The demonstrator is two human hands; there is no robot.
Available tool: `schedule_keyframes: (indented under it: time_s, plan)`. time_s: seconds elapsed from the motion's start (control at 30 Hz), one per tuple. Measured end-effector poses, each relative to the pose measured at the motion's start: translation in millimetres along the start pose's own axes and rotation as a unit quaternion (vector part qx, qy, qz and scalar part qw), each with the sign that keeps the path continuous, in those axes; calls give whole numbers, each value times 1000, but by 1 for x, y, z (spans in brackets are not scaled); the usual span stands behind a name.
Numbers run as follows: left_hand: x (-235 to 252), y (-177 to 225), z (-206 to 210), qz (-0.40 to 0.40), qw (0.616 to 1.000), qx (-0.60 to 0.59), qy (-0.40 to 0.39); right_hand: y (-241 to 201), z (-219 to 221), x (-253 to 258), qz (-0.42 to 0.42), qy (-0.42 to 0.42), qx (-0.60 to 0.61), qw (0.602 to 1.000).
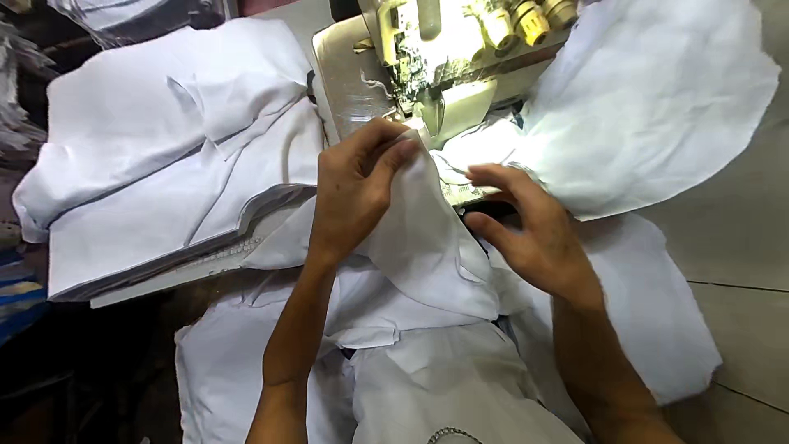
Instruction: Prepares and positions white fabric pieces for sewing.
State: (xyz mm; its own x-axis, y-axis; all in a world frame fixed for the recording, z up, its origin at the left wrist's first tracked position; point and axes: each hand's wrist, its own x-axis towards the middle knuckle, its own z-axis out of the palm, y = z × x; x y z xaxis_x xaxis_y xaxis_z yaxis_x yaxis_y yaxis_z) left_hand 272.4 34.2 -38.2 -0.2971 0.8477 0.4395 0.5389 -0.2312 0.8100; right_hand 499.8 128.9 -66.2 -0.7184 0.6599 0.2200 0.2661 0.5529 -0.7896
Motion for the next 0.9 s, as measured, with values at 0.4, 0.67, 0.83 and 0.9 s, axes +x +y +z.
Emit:
schedule_keyframes:
  time_s: [0.4, 0.67, 0.83, 0.9]
  plan:
    - [-15, 11, -7, -34, 998, -6, 46, -35, 36, 56, -95, 112, 156, 977]
    - [-16, 7, 4, -53, 996, -49, 53, -27, 30, 52, -92, 118, 145, 978]
    - [-14, 6, 12, -43, 996, -42, 65, -26, 24, 49, -67, 94, 134, 984]
    - [-14, 7, 14, -44, 996, -49, 65, -26, 24, 47, -54, 98, 129, 985]
